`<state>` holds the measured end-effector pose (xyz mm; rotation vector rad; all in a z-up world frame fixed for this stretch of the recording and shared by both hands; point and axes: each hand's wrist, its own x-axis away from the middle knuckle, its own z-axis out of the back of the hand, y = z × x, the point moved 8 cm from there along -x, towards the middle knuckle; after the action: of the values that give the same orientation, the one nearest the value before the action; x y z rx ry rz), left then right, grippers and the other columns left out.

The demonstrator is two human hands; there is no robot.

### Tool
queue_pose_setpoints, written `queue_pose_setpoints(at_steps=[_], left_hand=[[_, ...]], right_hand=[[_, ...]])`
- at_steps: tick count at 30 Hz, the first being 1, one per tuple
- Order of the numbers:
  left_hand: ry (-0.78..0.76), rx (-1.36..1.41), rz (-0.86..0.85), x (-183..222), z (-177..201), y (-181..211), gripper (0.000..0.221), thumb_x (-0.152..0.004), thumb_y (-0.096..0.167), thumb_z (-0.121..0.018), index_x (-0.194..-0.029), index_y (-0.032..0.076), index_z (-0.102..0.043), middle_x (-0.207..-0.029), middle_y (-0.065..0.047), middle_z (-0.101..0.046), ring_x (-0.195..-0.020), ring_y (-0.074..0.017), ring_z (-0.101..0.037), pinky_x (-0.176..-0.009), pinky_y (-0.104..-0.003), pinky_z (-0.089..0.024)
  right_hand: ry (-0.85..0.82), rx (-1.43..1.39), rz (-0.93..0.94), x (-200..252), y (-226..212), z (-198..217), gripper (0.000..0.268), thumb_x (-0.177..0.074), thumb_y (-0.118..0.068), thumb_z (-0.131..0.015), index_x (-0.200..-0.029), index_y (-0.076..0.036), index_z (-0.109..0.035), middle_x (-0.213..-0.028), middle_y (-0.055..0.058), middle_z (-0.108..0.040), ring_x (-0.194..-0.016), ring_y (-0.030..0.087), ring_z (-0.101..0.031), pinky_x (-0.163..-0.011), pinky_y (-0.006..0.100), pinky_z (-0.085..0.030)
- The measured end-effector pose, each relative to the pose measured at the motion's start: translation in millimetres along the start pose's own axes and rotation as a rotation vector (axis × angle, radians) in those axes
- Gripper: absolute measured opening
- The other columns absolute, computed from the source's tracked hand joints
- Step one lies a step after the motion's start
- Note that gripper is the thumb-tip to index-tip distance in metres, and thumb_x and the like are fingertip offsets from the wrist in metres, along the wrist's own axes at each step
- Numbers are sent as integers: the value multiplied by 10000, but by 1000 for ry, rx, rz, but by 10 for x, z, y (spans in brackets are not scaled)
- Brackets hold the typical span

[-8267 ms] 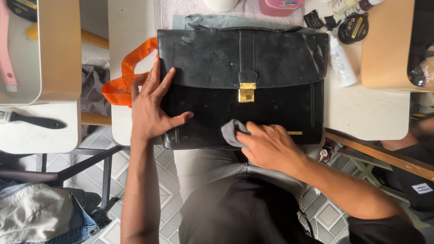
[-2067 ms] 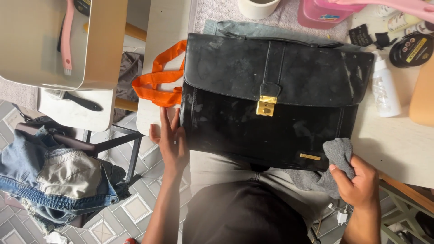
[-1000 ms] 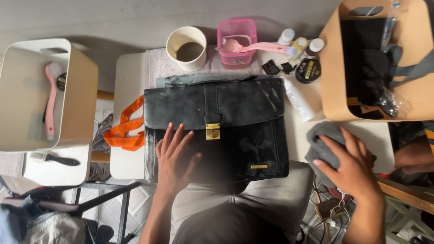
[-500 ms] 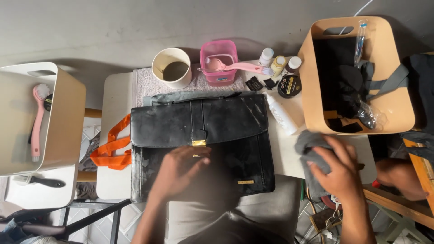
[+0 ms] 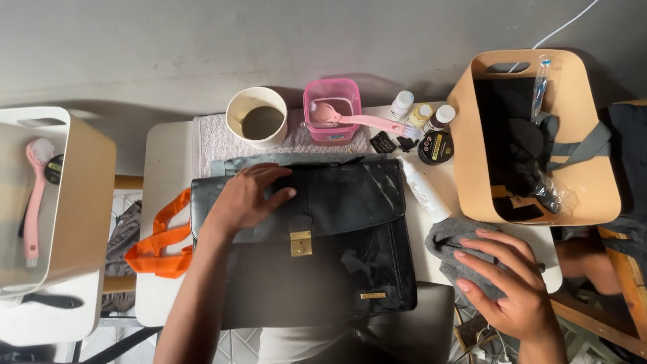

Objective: Cleaning and applying a leather treatment to a briefcase using a cloth, spray, and brush.

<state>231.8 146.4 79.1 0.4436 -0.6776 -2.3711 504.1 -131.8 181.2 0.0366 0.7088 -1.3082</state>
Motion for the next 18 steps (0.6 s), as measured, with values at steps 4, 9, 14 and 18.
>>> queue_pose_setpoints(at_steps=[4, 9, 14, 18], left_hand=[[-37, 111, 122, -76, 78, -91, 553, -933, 568, -589, -1214, 117, -740, -1147, -88, -775, -1088, -308, -696, -869, -411, -517], [-42, 312, 261, -74, 133, -242, 474, -958, 523, -584, -1193, 154, -768, -1101, -78, -795, -1091, -310, -721, -893, -445, -531], [-65, 295, 182, -91, 218, -193, 418, -1012, 482, -546, -1197, 173, -760, -1029, -129, -794, -1055, -429, -709, -926, -560, -538], [-39, 477, 165, -15, 259, -400, 318, -993, 382, -624, -1203, 186, -761, -1073, -123, -789, -1091, -399, -710, -946, -540, -539]], right_hand=[[-23, -38, 141, -661, -364, -119, 278, -884, -217, -728, -1103, -45, -736, -1065, 102, -726, -1015, 305, -661, -906, 408, -574], [-85, 124, 204, -1780, -667, -880, 421, -931, -283, -749, -1293, -77, -689, -937, 93, -679, -843, 303, -650, -760, 425, -525], [-247, 417, -112, -2396, -230, -1827, 566, -966, -407, -662, -1443, -116, -571, -1202, 109, -690, -1025, 360, -680, -684, 561, -584], [-202, 366, -110, -2422, -17, -1771, 177, -1007, -260, -630, -1014, -129, -748, -844, 72, -699, -832, 354, -699, -666, 506, -577]])
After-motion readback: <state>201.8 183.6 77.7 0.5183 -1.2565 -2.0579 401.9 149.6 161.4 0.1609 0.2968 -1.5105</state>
